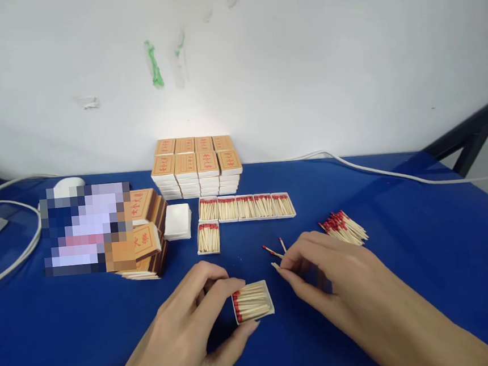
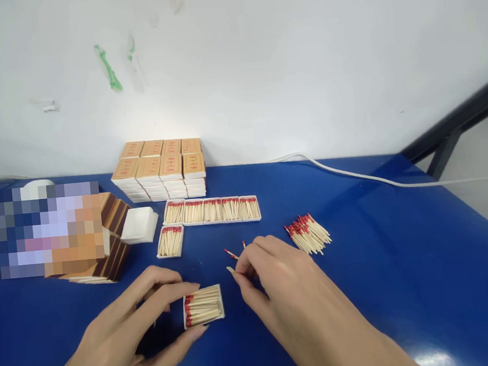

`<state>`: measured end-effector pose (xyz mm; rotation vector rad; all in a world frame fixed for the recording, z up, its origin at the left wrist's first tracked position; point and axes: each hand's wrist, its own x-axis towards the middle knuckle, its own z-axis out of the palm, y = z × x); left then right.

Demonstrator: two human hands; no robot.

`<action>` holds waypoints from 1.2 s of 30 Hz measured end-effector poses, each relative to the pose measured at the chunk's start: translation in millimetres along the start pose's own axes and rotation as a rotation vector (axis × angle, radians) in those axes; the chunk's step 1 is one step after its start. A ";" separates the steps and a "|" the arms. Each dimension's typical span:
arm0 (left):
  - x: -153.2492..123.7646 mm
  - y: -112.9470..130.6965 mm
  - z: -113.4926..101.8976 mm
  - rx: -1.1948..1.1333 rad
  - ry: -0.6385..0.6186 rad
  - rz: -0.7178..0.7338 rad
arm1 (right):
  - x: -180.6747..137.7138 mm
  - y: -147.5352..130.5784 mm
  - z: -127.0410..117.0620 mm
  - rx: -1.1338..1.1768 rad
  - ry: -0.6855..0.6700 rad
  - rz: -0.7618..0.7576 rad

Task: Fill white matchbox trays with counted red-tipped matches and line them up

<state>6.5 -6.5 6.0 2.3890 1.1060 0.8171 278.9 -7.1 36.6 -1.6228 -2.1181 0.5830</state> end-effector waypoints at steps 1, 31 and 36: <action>0.8 0.6 -1.1 0.006 -0.002 -0.002 | 2.0 -2.8 -2.7 0.038 0.016 0.020; 4.9 10.5 -8.6 -0.085 0.096 0.122 | 4.6 -30.9 -6.8 0.346 0.090 -0.405; 4.3 5.8 -11.2 -0.119 0.089 0.135 | 8.4 -25.4 -9.9 0.315 0.045 -0.424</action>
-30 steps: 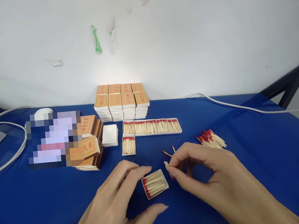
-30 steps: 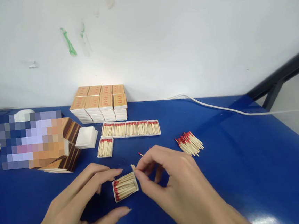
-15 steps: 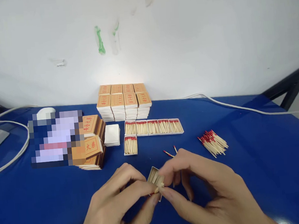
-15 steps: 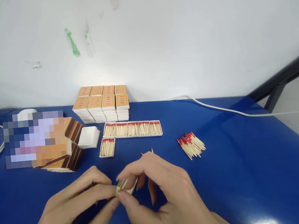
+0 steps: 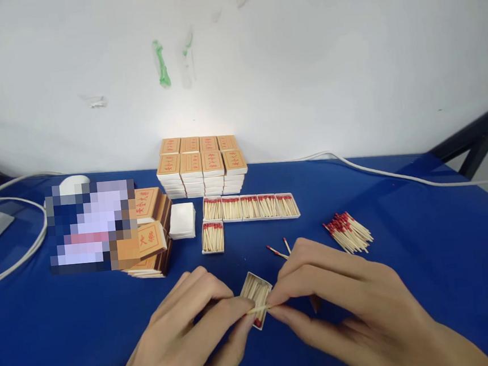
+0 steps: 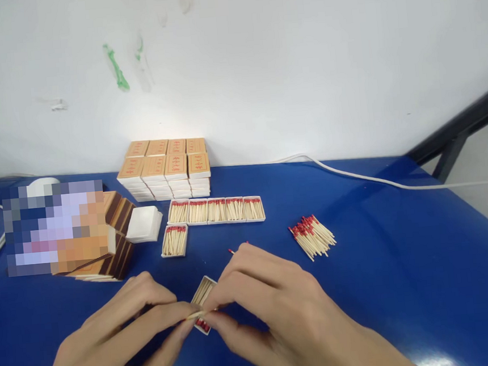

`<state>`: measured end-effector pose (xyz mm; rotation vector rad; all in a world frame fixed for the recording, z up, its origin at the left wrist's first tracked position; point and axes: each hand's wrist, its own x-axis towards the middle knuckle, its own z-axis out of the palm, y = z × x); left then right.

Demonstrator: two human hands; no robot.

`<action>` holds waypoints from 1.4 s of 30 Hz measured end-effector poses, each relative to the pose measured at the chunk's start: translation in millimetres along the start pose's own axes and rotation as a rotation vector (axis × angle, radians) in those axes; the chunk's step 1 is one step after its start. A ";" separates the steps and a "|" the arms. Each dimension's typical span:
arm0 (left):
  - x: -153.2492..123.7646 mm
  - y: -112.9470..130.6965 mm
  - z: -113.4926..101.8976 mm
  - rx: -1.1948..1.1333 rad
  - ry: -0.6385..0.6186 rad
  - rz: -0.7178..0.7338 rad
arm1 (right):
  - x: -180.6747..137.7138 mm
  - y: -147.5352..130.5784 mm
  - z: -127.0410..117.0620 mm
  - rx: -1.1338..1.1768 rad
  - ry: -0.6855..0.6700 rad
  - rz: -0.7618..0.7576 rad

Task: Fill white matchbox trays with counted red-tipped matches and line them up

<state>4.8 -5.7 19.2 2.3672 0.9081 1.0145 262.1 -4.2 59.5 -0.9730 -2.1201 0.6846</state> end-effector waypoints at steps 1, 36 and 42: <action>0.2 -0.7 -0.9 0.009 -0.005 0.005 | -0.3 1.2 -1.1 -0.015 -0.011 -0.003; -0.8 -0.9 6.0 0.122 -0.110 -0.047 | -7.9 17.6 6.2 -0.145 -0.094 0.137; -1.1 -2.0 5.3 0.119 -0.110 -0.055 | -7.1 17.1 8.5 -0.129 -0.089 0.167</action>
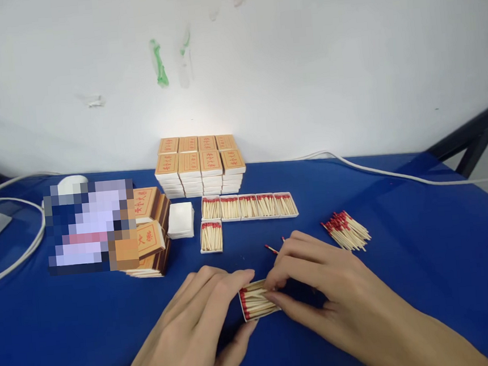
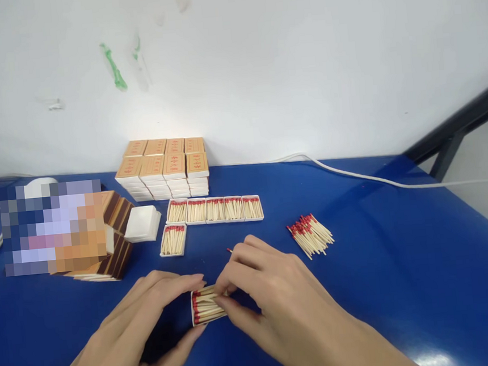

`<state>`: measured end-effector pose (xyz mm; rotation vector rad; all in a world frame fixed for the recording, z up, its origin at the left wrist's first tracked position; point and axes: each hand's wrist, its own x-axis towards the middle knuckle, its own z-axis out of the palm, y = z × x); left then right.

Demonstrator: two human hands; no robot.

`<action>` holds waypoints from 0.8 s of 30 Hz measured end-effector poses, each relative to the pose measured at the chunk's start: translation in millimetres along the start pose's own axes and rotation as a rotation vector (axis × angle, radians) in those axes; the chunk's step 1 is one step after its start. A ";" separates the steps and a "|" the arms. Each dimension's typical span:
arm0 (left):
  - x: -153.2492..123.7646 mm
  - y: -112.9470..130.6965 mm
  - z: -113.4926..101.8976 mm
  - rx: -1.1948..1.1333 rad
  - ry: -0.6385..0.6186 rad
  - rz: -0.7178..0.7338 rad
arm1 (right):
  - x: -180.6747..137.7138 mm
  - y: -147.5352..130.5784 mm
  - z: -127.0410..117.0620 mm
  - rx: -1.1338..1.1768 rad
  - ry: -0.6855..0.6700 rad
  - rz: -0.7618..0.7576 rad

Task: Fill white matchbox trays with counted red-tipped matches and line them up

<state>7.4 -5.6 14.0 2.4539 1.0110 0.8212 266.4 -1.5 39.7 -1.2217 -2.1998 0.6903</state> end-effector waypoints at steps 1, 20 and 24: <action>-0.2 -0.1 0.2 0.005 0.000 0.000 | 0.0 -0.7 -0.3 0.002 -0.001 0.005; -4.6 1.8 -1.8 -0.022 -0.047 -0.043 | -1.2 17.8 5.4 -0.376 0.131 0.129; -2.9 1.8 -2.2 -0.018 -0.021 -0.020 | -1.8 16.1 7.4 -0.374 0.128 0.135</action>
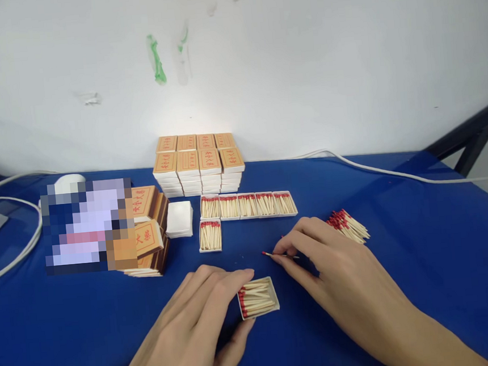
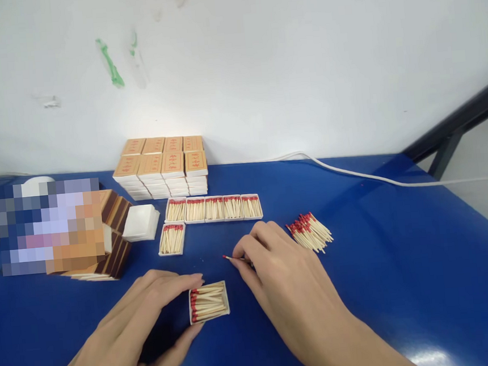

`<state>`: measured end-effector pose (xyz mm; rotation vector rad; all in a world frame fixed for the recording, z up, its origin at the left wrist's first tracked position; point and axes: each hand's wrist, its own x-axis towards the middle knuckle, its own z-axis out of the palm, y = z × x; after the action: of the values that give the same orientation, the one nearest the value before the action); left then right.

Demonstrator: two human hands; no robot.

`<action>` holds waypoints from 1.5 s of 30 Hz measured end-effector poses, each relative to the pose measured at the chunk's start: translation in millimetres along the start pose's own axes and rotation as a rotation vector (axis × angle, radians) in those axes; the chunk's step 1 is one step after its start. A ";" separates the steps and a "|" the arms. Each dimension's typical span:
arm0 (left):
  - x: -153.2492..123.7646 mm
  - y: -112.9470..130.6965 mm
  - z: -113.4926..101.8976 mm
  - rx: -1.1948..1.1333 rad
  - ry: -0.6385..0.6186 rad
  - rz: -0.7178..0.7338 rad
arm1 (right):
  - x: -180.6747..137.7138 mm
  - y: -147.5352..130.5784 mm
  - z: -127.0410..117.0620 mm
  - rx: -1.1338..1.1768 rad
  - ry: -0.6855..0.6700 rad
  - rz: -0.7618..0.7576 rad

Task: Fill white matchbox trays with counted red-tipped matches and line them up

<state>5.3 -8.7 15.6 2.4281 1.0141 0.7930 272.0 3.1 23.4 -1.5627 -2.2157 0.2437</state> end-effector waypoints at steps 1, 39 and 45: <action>0.5 -0.1 0.2 0.004 0.000 0.002 | 0.0 0.3 -0.5 0.013 -0.006 0.008; -0.2 1.7 4.0 0.052 -0.005 0.018 | -3.7 -4.8 -1.5 0.072 -0.052 0.110; 0.0 0.9 3.3 0.032 -0.012 0.003 | -6.9 -7.0 -2.9 0.094 -0.090 0.021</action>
<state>7.8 -9.7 13.5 2.4584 1.0267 0.7678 269.2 -6.1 27.1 -1.5539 -2.2215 0.4252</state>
